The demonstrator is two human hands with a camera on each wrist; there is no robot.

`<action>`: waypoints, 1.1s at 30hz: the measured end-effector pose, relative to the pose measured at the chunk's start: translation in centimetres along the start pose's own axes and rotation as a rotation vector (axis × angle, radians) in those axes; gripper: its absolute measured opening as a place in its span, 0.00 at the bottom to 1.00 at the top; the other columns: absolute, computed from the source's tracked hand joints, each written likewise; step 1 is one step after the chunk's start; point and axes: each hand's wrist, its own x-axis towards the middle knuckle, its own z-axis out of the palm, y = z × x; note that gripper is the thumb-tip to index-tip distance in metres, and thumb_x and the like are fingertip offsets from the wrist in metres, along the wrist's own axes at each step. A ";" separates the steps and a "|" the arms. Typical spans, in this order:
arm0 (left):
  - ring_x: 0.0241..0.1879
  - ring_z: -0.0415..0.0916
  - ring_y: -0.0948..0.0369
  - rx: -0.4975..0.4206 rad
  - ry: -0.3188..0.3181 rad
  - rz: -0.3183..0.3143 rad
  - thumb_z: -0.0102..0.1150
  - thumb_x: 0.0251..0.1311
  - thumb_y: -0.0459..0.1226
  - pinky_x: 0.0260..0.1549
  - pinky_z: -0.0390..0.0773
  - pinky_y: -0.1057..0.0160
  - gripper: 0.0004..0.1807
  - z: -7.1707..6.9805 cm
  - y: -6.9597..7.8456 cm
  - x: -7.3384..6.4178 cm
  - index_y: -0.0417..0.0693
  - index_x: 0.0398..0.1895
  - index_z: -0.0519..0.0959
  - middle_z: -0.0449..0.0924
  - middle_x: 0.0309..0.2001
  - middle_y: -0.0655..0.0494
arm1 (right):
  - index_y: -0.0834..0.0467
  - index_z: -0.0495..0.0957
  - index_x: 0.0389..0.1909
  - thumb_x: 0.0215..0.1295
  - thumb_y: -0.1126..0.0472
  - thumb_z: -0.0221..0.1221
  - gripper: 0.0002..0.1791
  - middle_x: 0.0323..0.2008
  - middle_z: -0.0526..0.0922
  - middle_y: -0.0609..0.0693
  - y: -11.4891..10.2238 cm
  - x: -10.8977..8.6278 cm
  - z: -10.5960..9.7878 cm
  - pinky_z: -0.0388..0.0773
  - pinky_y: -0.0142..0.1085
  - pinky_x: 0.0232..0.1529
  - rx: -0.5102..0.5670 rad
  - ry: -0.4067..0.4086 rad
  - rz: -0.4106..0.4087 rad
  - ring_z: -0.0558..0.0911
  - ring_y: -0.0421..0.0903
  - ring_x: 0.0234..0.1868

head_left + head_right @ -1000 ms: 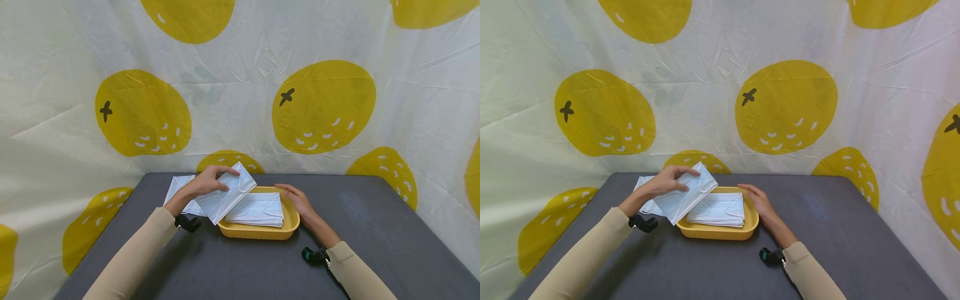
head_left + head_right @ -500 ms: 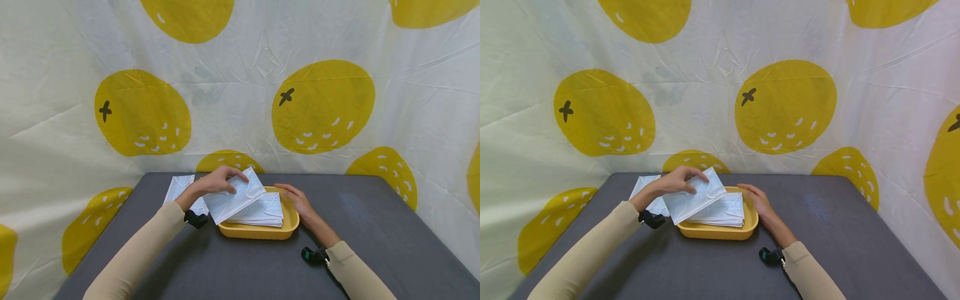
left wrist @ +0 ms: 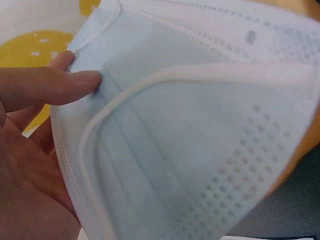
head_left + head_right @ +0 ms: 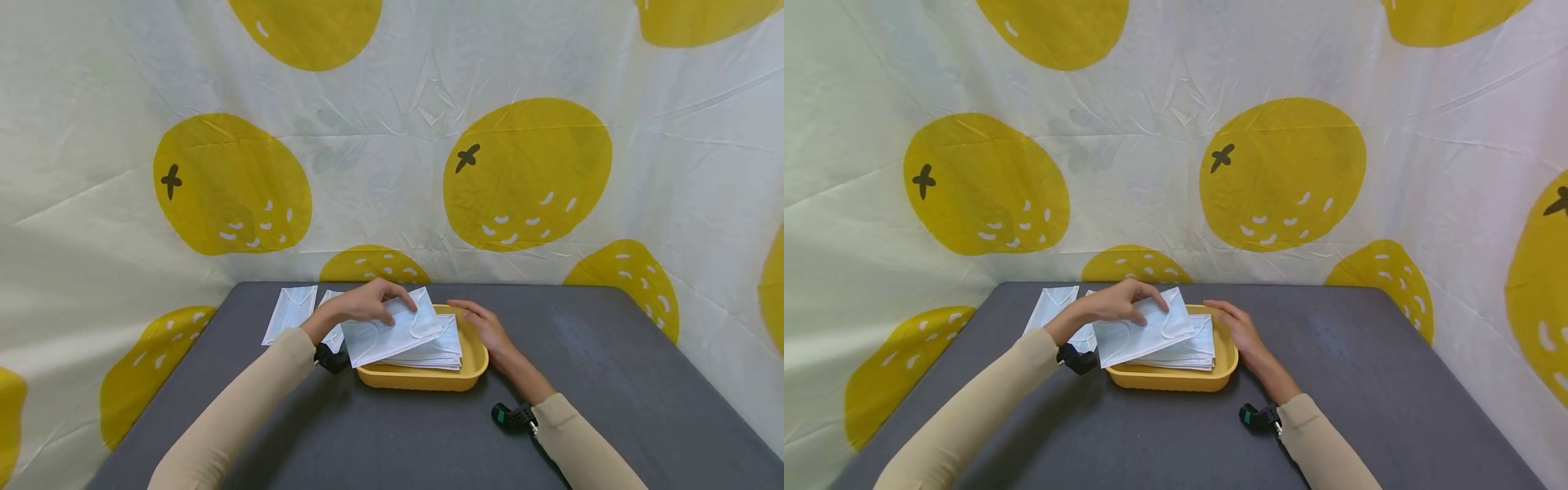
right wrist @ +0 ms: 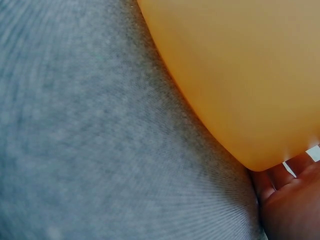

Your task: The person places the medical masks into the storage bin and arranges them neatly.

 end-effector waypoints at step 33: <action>0.55 0.68 0.64 0.037 -0.149 0.004 0.60 0.50 0.22 0.63 0.66 0.59 0.22 1.7 0.9 2.4 0.54 0.46 0.83 0.80 0.51 0.64 | 0.57 0.73 0.63 0.75 0.62 0.43 0.20 0.67 0.69 0.54 -0.1 0.1 -0.1 0.59 0.51 0.70 -0.020 -0.010 -0.007 0.65 0.50 0.68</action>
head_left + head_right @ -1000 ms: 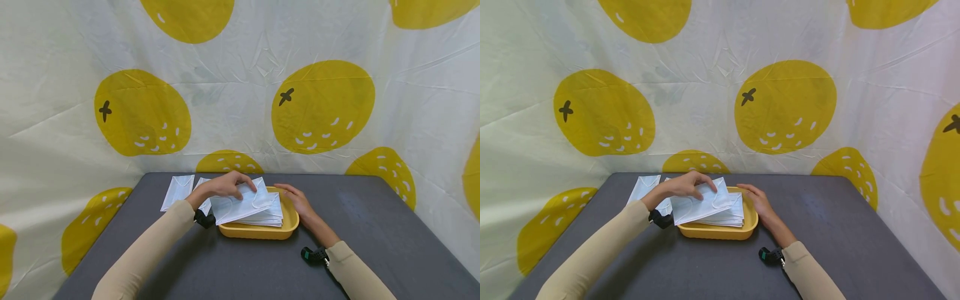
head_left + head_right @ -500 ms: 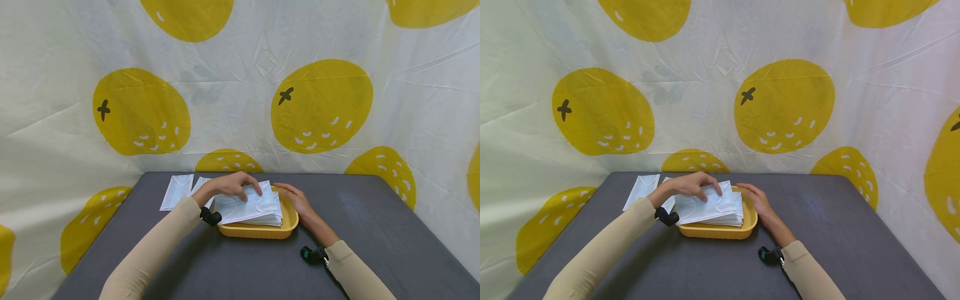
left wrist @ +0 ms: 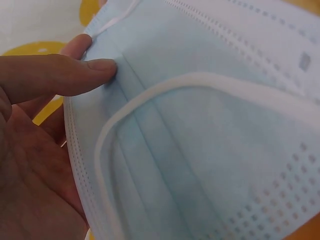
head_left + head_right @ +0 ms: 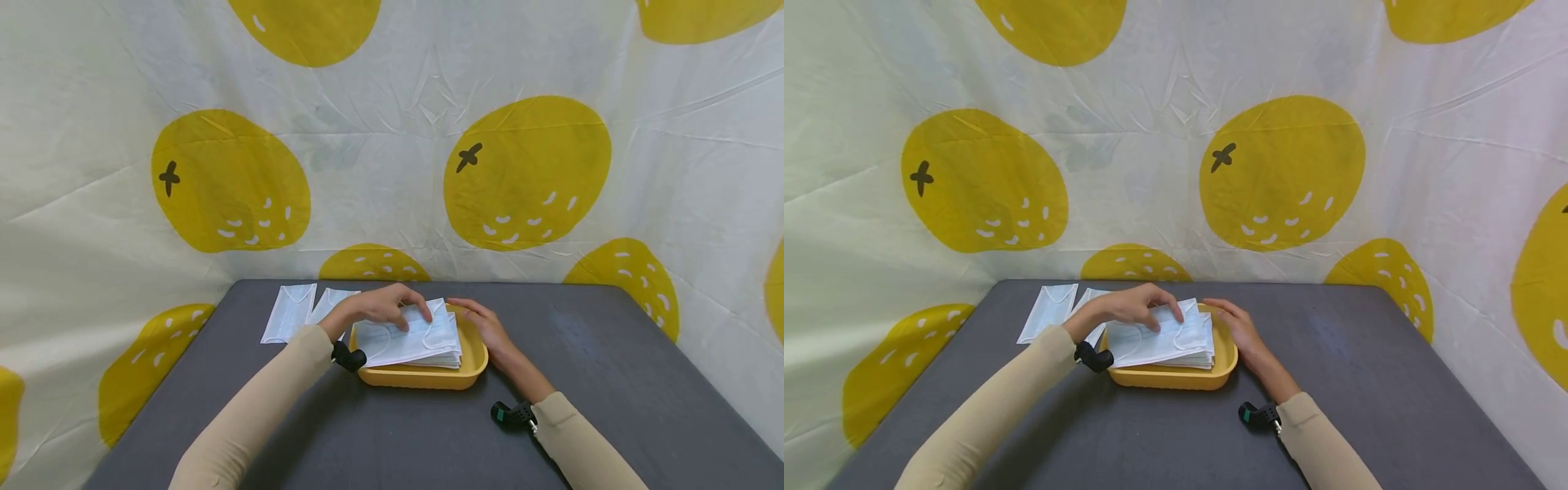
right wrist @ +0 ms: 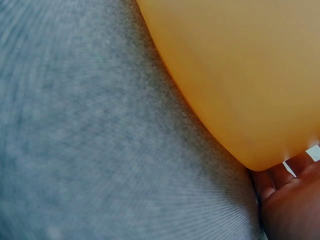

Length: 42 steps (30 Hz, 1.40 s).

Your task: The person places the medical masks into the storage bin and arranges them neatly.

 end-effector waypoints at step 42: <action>0.59 0.68 0.65 0.066 -0.006 -0.026 0.58 0.54 0.24 0.63 0.67 0.59 0.20 1.1 -0.8 0.8 0.54 0.46 0.83 0.81 0.50 0.65 | 0.59 0.72 0.64 0.75 0.63 0.43 0.21 0.67 0.68 0.56 -0.1 0.1 0.4 0.66 0.49 0.66 0.022 -0.024 -0.001 0.67 0.52 0.67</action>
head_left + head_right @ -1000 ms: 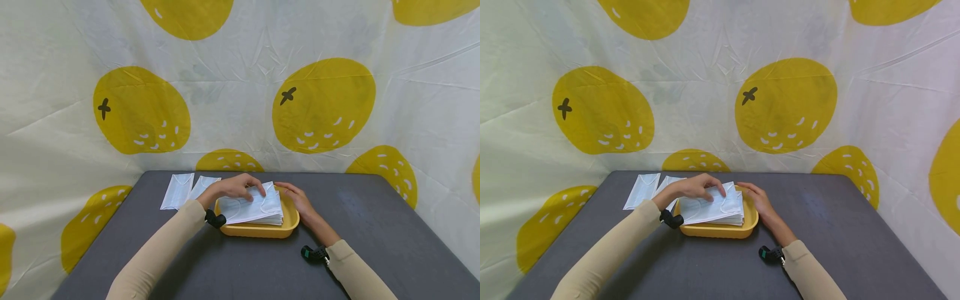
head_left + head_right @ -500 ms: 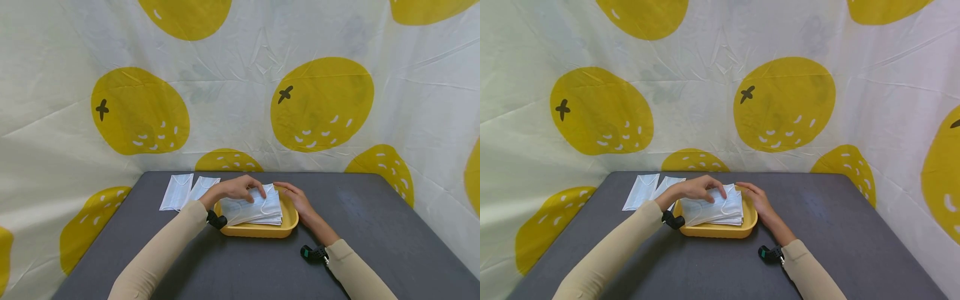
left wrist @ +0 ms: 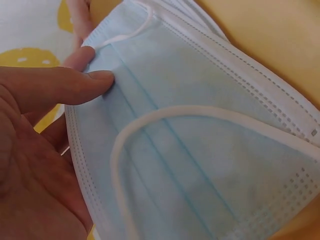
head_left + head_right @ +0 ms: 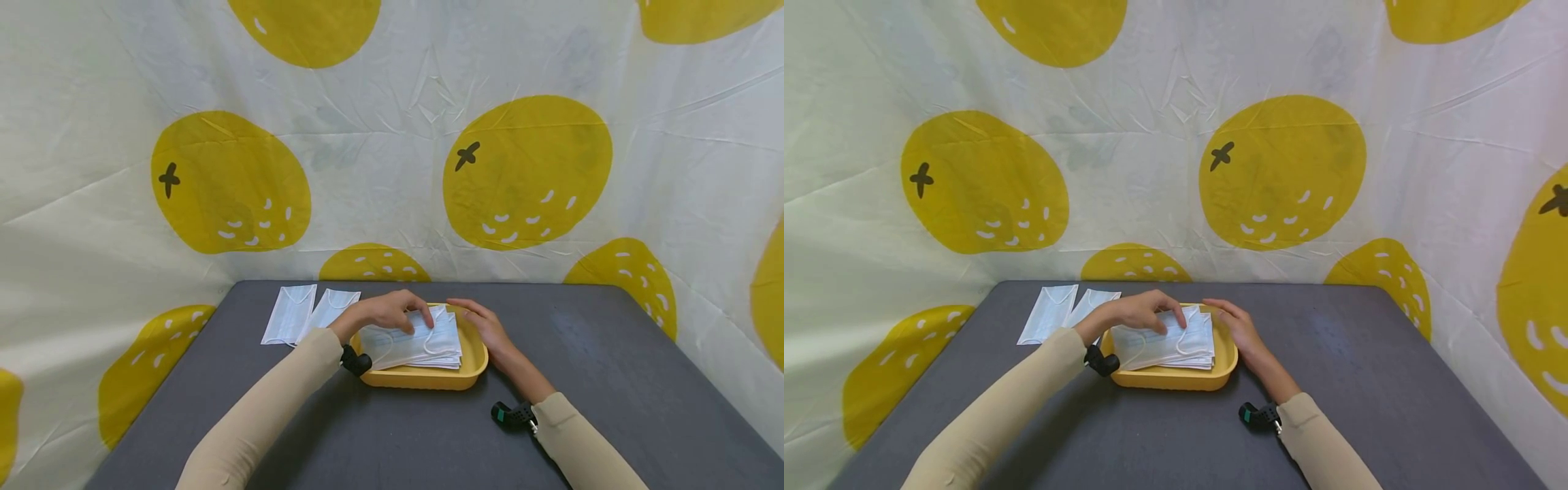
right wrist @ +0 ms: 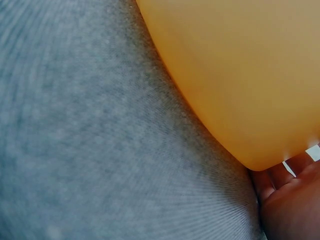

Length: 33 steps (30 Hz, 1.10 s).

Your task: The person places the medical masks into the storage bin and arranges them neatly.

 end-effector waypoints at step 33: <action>0.59 0.68 0.63 0.173 -0.043 -0.055 0.56 0.53 0.22 0.56 0.69 0.63 0.23 -1.0 1.4 1.5 0.56 0.45 0.83 0.78 0.55 0.62 | 0.59 0.72 0.63 0.75 0.62 0.43 0.20 0.66 0.70 0.56 0.0 0.3 -0.2 0.71 0.42 0.62 -0.008 0.010 -0.030 0.74 0.34 0.57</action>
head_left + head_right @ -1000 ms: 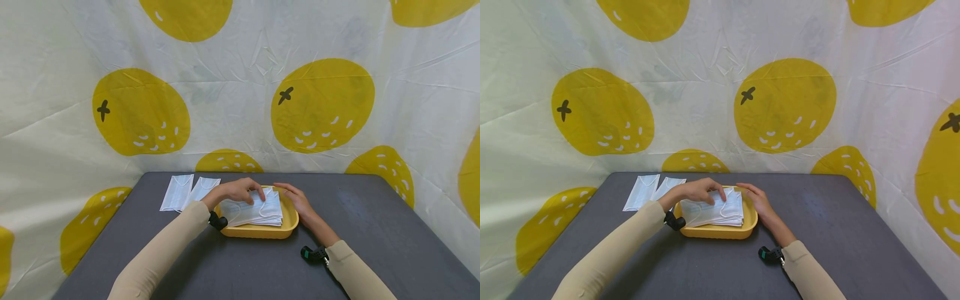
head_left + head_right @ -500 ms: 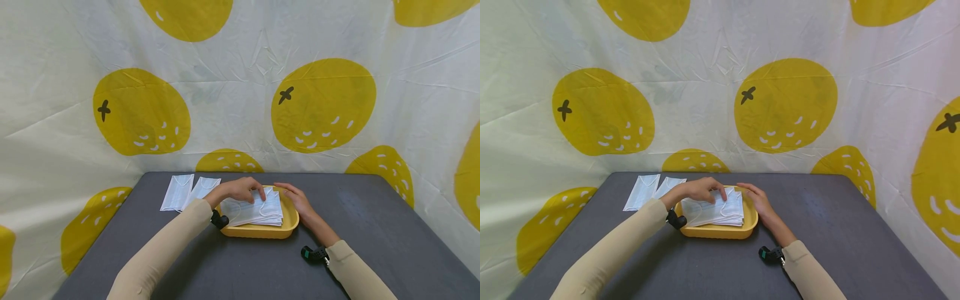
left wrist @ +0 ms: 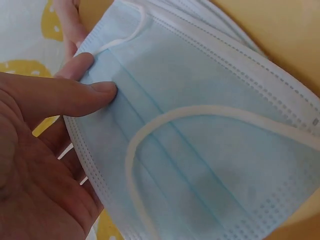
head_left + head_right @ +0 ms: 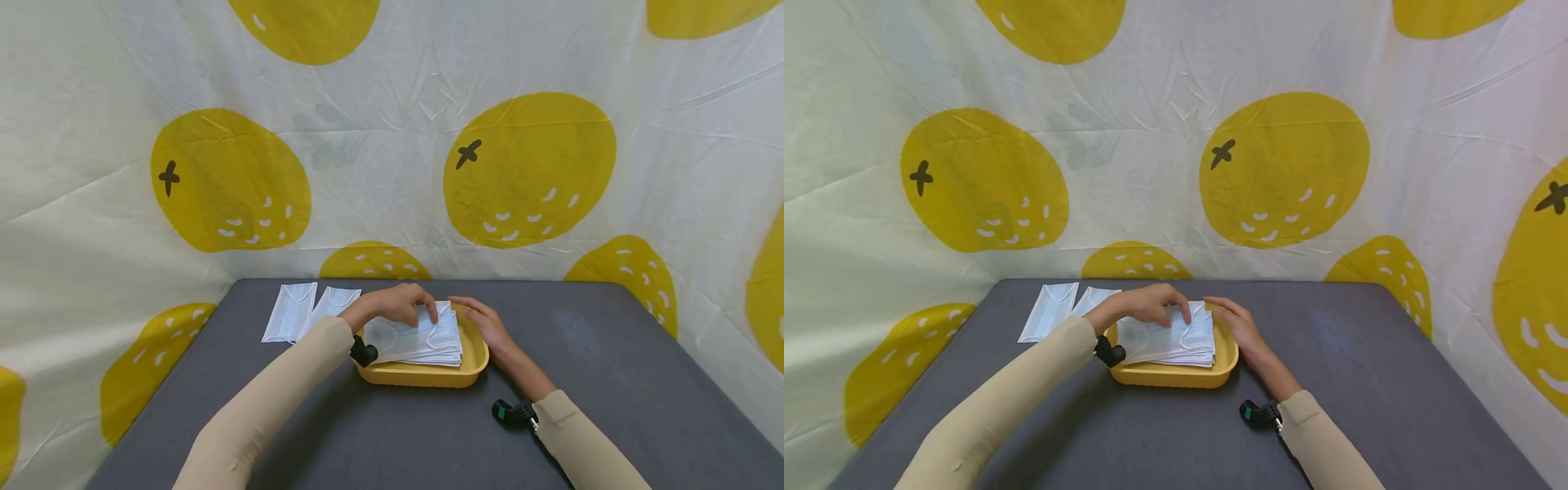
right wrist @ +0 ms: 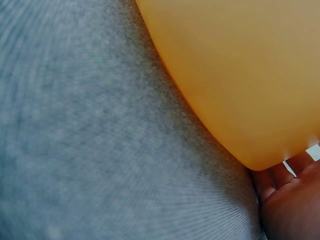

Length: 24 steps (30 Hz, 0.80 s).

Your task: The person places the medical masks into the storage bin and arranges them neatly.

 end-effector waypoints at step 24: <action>0.56 0.64 0.56 0.199 -0.011 -0.144 0.48 0.55 0.22 0.48 0.67 0.58 0.26 0.0 1.2 1.9 0.61 0.44 0.83 0.76 0.57 0.61 | 0.60 0.72 0.63 0.75 0.62 0.45 0.20 0.66 0.69 0.58 -0.1 0.2 0.1 0.69 0.45 0.63 0.005 -0.012 0.003 0.71 0.47 0.62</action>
